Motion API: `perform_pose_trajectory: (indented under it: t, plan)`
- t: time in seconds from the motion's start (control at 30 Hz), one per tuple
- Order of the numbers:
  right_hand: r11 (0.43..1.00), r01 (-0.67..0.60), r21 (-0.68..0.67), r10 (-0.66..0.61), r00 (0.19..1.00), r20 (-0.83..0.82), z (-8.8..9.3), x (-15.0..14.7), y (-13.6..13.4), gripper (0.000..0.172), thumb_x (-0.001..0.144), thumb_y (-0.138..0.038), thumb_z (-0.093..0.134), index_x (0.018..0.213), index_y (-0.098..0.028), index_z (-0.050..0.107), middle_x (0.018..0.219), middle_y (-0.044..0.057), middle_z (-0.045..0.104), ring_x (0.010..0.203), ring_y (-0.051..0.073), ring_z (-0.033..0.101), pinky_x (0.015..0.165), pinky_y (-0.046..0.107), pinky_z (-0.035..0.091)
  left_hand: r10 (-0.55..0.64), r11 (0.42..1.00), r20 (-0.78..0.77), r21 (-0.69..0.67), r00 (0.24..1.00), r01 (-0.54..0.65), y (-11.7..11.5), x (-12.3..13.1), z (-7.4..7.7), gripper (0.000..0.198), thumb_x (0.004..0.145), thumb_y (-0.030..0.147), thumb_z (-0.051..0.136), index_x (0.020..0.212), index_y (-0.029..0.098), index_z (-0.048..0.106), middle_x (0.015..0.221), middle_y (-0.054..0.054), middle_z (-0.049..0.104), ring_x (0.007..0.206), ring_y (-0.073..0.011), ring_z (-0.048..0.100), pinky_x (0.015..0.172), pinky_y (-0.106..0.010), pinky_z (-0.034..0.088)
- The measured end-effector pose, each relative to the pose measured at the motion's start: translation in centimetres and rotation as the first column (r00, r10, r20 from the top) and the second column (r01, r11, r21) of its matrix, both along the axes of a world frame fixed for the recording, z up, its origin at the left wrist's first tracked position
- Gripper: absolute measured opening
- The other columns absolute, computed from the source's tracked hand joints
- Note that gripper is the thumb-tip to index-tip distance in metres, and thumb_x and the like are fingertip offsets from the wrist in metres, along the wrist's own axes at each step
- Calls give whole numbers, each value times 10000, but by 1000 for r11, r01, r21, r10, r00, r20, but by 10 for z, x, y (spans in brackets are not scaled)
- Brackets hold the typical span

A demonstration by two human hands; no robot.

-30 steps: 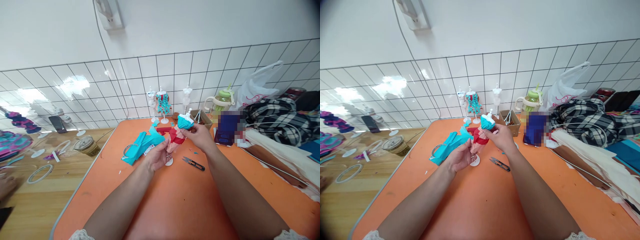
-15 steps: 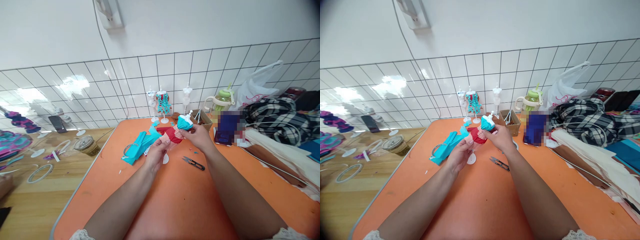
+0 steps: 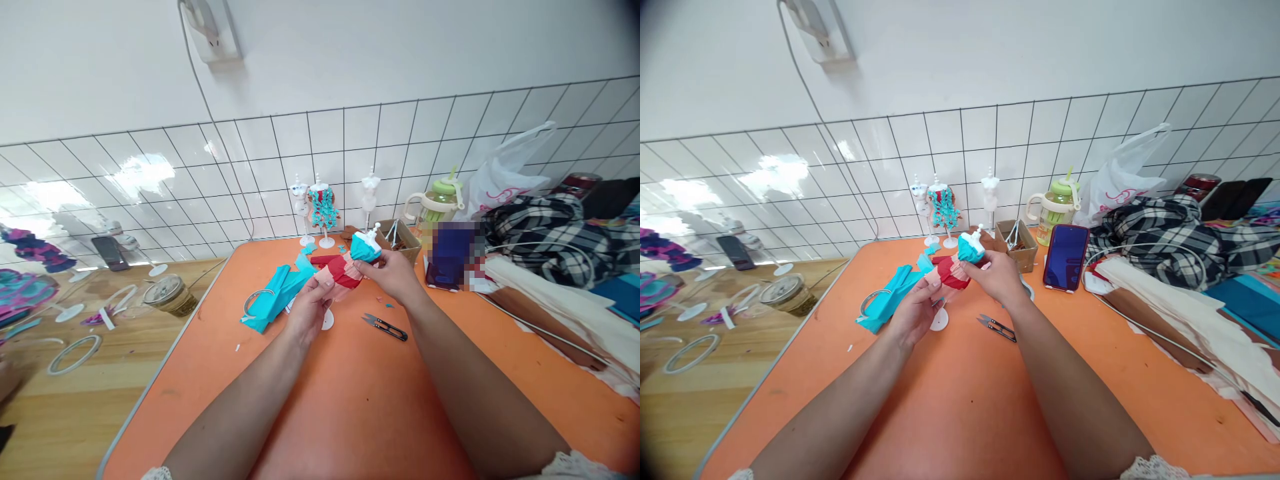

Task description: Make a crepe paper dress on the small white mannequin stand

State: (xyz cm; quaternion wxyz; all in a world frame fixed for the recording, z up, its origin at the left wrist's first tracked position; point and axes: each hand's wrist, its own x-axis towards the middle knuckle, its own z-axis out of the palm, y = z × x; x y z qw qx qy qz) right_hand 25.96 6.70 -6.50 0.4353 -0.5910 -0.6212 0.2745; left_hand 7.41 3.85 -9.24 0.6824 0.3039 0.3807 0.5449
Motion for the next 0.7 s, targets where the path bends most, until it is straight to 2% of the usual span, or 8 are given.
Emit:
perform_pose_trajectory:
  t: [0.13, 0.23, 0.37, 0.5, 0.57, 0.7]
  plan:
    - [999, -32, 12, 33, 998, -58, 3, 2, 0, 367, 701, -518, 664, 794, -168, 720, 694, 30, 677, 598, 161, 553, 578, 276, 416, -5, 993, 101, -113, 995, 16, 1, -1, 3, 223, 773, 270, 697, 981, 193, 671, 890, -10, 719, 768, -123, 648, 712, -235, 481]
    - [999, -38, 9, 39, 993, -110, 5, 5, 0, 362, 711, -497, 661, 832, -163, 726, 752, 39, 701, 627, 163, 570, 619, 286, 443, -6, 979, 110, -203, 994, 29, 1, -1, 5, 185, 803, 266, 661, 968, 183, 657, 900, -22, 717, 792, -126, 663, 740, -241, 507]
    - [1000, 26, 5, -26, 996, -91, 9, 12, -1, 357, 713, -488, 660, 848, -165, 728, 747, 43, 707, 652, 182, 595, 603, 284, 442, -42, 988, -121, -152, 992, 23, 2, -2, 2, 225, 800, 323, 644, 979, 188, 634, 921, -37, 691, 744, -121, 655, 676, -237, 511]
    - [993, 105, 55, -107, 994, 35, 17, 20, -4, 348, 716, -519, 651, 754, -177, 705, 666, 34, 680, 617, 186, 599, 560, 275, 405, 8, 999, -330, -48, 944, -25, 7, -7, -5, 313, 794, 367, 623, 1061, 204, 593, 906, -36, 654, 705, -116, 620, 619, -232, 472]
    - [987, 130, 97, -140, 984, 110, 22, 20, -8, 344, 713, -526, 651, 697, -184, 679, 638, 26, 657, 594, 177, 585, 556, 273, 388, 25, 999, -435, 32, 900, -13, 9, -8, -11, 325, 775, 347, 633, 1067, 209, 596, 888, -28, 640, 721, -123, 602, 635, -240, 456]
    - [968, 159, 194, -205, 948, 244, 25, 13, -12, 355, 726, -545, 628, 664, -197, 656, 703, 27, 646, 646, 177, 576, 567, 275, 363, 34, 976, -676, 182, 736, 122, 9, -4, -29, 319, 572, 196, 774, 873, 202, 670, 822, -7, 638, 771, -164, 569, 704, -277, 425]
